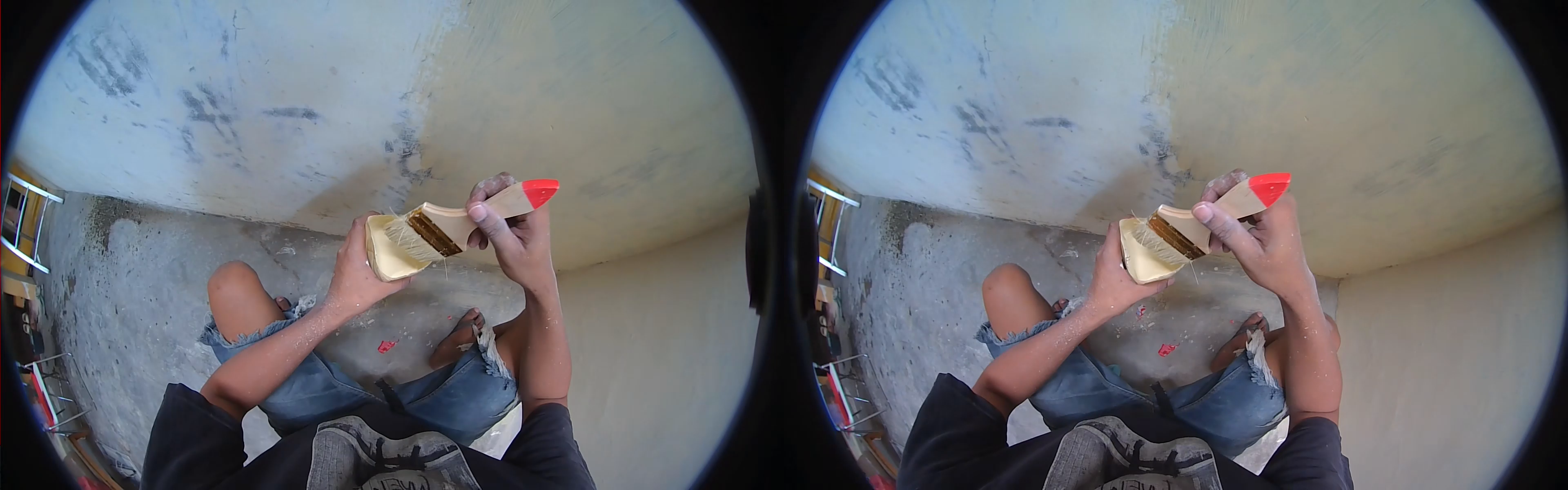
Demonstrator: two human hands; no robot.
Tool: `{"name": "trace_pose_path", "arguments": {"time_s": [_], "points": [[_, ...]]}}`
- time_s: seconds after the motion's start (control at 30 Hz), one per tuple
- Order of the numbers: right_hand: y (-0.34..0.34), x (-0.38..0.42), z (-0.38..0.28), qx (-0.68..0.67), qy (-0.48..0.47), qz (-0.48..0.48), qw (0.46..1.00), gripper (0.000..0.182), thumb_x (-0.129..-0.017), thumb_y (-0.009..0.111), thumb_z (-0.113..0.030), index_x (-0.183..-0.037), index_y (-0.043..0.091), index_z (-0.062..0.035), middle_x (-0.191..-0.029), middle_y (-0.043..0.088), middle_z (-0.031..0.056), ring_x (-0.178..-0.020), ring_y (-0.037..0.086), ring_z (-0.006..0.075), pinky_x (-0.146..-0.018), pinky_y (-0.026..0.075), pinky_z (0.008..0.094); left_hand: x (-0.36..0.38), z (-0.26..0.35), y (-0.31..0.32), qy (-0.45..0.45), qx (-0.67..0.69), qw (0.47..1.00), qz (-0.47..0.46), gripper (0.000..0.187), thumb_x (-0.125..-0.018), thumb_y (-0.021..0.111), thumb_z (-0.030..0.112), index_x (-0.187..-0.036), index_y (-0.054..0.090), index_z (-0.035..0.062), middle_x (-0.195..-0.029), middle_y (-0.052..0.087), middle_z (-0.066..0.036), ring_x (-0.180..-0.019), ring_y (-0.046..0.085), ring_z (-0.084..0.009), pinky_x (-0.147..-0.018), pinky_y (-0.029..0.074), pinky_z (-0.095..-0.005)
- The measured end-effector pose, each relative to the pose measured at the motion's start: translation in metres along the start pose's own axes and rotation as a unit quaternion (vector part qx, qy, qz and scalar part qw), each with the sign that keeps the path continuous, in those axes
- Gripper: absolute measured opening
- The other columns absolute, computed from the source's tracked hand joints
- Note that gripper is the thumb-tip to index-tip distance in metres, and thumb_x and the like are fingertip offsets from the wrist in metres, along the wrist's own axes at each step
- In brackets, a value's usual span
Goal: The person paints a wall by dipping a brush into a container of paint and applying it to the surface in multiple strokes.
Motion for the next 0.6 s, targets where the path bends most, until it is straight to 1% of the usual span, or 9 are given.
{"name": "trace_pose_path", "arguments": {"time_s": [0.1,0.23,0.27,0.3,0.33,0.4,0.43,0.5,0.6], "points": [[0.007,-0.003,0.001,0.060,0.020,-0.022,0.998,0.021,-0.096,0.074,-0.017,-0.089,0.067,0.0016,-0.080,0.066,0.0070,-0.064,0.064,0.0113,-0.055,0.050,0.0264,0.000,-0.001,0.000,0.005,-0.002,1.000,-0.004,0.086,-0.065,0.095,0.022,-0.131,0.044,0.0034,-0.118,0.066,-0.017,-0.113,0.068,-0.0303,-0.095,0.054,-0.0412],[0.013,-0.004,0.004,0.111,0.014,-0.051,0.992,0.024,-0.095,0.074,-0.021,-0.091,0.067,0.0016,-0.076,0.066,0.0084,-0.064,0.064,0.0116,-0.057,0.051,0.0287,0.004,-0.002,0.003,0.000,-0.003,1.000,-0.014,0.085,-0.064,0.095,0.020,-0.131,0.045,0.0053,-0.117,0.066,-0.017,-0.112,0.068,-0.0309,-0.094,0.054,-0.0413],[0.015,-0.004,0.004,0.130,0.005,-0.060,0.990,0.025,-0.095,0.074,-0.023,-0.091,0.067,0.0014,-0.077,0.066,0.0096,-0.064,0.065,0.0142,-0.058,0.051,0.0300,0.005,-0.002,0.002,0.000,-0.002,1.000,-0.015,0.085,-0.064,0.095,0.020,-0.131,0.045,0.0053,-0.117,0.066,-0.017,-0.112,0.068,-0.0309,-0.094,0.054,-0.0413],[0.017,-0.004,0.005,0.148,-0.003,-0.069,0.986,0.026,-0.095,0.074,-0.024,-0.092,0.067,0.0012,-0.077,0.066,0.0108,-0.065,0.066,0.0168,-0.060,0.052,0.0312,0.006,-0.001,0.003,-0.006,0.010,1.000,-0.027,0.088,-0.063,0.094,0.019,-0.134,0.044,0.0038,-0.121,0.063,-0.019,-0.115,0.065,-0.0352,-0.097,0.053,-0.0430],[0.017,-0.004,0.005,0.150,-0.004,-0.069,0.986,0.026,-0.095,0.074,-0.024,-0.092,0.067,0.0012,-0.077,0.066,0.0108,-0.065,0.066,0.0168,-0.060,0.052,0.0312,0.006,-0.001,0.005,-0.010,0.023,0.999,-0.039,0.092,-0.063,0.092,0.017,-0.138,0.042,0.0022,-0.124,0.061,-0.022,-0.119,0.062,-0.0395,-0.100,0.052,-0.0446],[0.021,-0.004,0.003,0.179,-0.035,-0.077,0.980,0.027,-0.094,0.075,-0.026,-0.094,0.067,0.0005,-0.078,0.067,0.0127,-0.067,0.066,0.0235,-0.062,0.053,0.0330,0.006,-0.001,0.007,-0.010,0.035,0.999,-0.041,0.091,-0.063,0.092,0.017,-0.138,0.043,0.0022,-0.124,0.060,-0.022,-0.119,0.062,-0.0393,-0.100,0.052,-0.0446],[0.023,-0.004,0.002,0.180,-0.035,-0.077,0.980,0.027,-0.094,0.075,-0.026,-0.094,0.067,0.0005,-0.078,0.067,0.0127,-0.067,0.066,0.0235,-0.062,0.053,0.0330,0.007,-0.001,0.008,-0.010,0.045,0.998,-0.043,0.091,-0.063,0.092,0.017,-0.138,0.043,0.0022,-0.125,0.060,-0.022,-0.119,0.062,-0.0392,-0.100,0.052,-0.0445],[0.025,-0.003,0.003,0.180,0.000,-0.088,0.980,0.028,-0.094,0.074,-0.026,-0.095,0.068,0.0004,-0.079,0.067,0.0144,-0.069,0.066,0.0275,-0.063,0.054,0.0338,0.007,0.000,0.009,-0.011,0.040,0.998,-0.044,0.091,-0.063,0.093,0.017,-0.138,0.043,0.0023,-0.125,0.060,-0.022,-0.120,0.062,-0.0392,-0.100,0.052,-0.0446],[0.027,-0.003,0.002,0.197,-0.010,-0.096,0.976,0.028,-0.094,0.074,-0.027,-0.095,0.068,0.0005,-0.079,0.067,0.0149,-0.068,0.066,0.0273,-0.063,0.054,0.0341,0.007,0.002,0.008,-0.012,0.034,0.998,-0.047,0.092,-0.062,0.093,0.017,-0.138,0.043,0.0026,-0.125,0.060,-0.022,-0.120,0.062,-0.0392,-0.100,0.052,-0.0448]]}}
Point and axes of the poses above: each hand's wrist, its own x-axis away from the middle knuckle, its own y-axis out of the palm, z = x × y, the point moved 7 cm from there along -x, towards the middle knuckle
